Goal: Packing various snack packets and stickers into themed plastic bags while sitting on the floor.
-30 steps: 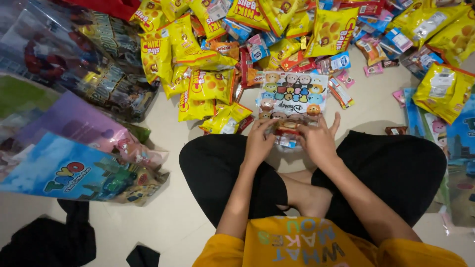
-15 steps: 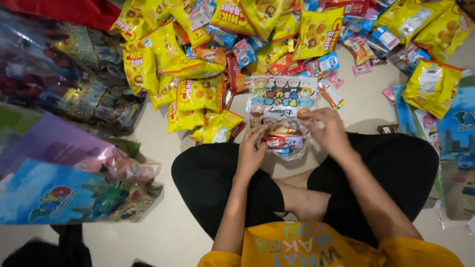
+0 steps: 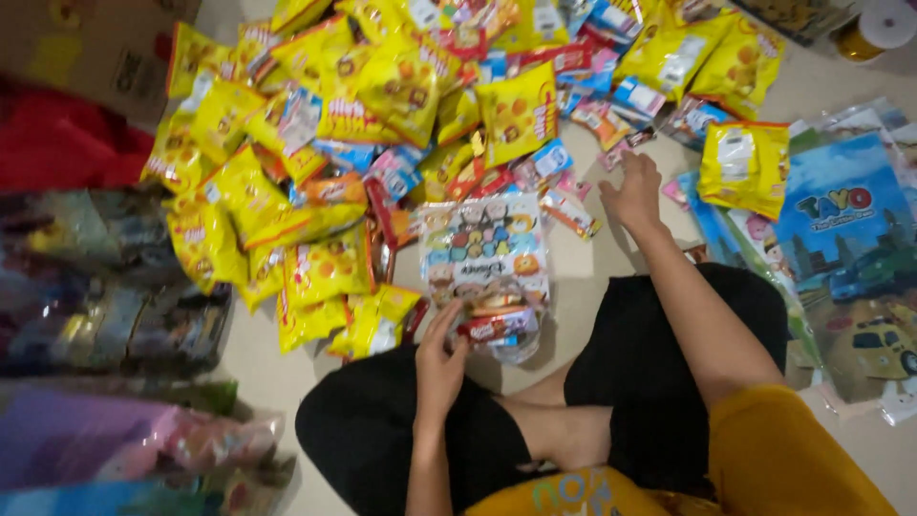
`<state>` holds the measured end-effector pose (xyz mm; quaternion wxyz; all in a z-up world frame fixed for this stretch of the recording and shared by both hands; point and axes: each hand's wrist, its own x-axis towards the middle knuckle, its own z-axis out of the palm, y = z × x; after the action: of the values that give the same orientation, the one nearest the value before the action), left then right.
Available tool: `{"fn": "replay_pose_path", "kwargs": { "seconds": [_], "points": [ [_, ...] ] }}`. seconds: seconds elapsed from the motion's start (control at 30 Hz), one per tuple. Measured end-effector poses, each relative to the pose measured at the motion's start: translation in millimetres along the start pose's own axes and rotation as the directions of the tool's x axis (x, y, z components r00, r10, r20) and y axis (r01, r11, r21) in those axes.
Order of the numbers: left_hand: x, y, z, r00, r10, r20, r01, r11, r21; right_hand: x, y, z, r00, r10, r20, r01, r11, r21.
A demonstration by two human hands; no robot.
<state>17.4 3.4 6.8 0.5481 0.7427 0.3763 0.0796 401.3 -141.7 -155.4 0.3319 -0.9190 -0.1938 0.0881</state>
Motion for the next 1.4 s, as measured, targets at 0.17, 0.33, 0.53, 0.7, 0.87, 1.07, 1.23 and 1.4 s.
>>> {"fn": "replay_pose_path", "kwargs": {
  "seconds": [0.17, 0.33, 0.53, 0.7, 0.87, 1.07, 1.23, 1.4],
  "points": [
    [7, -35, 5, 0.997, 0.072, -0.001, -0.072, 0.997, -0.018, 42, -6, -6, 0.992, 0.101, 0.081, -0.085, 0.98, -0.178],
    [9, -20, 2, 0.996, -0.085, 0.006, 0.085, 0.995, -0.042, 45, 3, -4, 0.991, 0.099, 0.091, -0.063, 0.94, -0.335],
    [7, -20, 3, 0.994, -0.104, 0.036, 0.106, 0.993, -0.043, 25, 41, -5, 0.973, -0.229, 0.009, 0.228, 0.963, -0.143],
    [3, -44, 6, 0.996, 0.086, -0.03, -0.086, 0.996, -0.006, 10, 81, 25, 0.987, -0.16, -0.03, 0.162, 0.984, 0.078],
    [2, -35, 10, 0.991, 0.108, -0.076, -0.105, 0.993, 0.05, -41, -5, 2, 0.982, -0.114, 0.154, 0.054, 0.936, 0.348],
    [-6, -58, 10, 0.963, 0.241, -0.12, -0.25, 0.966, -0.069, -165, -180, -76, 0.669, -0.623, 0.405, 0.424, 0.767, 0.481],
    [-7, -69, 15, 0.963, 0.226, -0.145, -0.248, 0.956, -0.156, -198, -200, -65, 0.496, -0.709, 0.502, 0.573, 0.701, 0.424],
    [-5, -72, 18, 0.982, 0.113, -0.152, -0.155, 0.941, -0.302, -200, -195, -54, 0.591, -0.654, 0.472, 0.551, 0.755, 0.355]
  ]
}}
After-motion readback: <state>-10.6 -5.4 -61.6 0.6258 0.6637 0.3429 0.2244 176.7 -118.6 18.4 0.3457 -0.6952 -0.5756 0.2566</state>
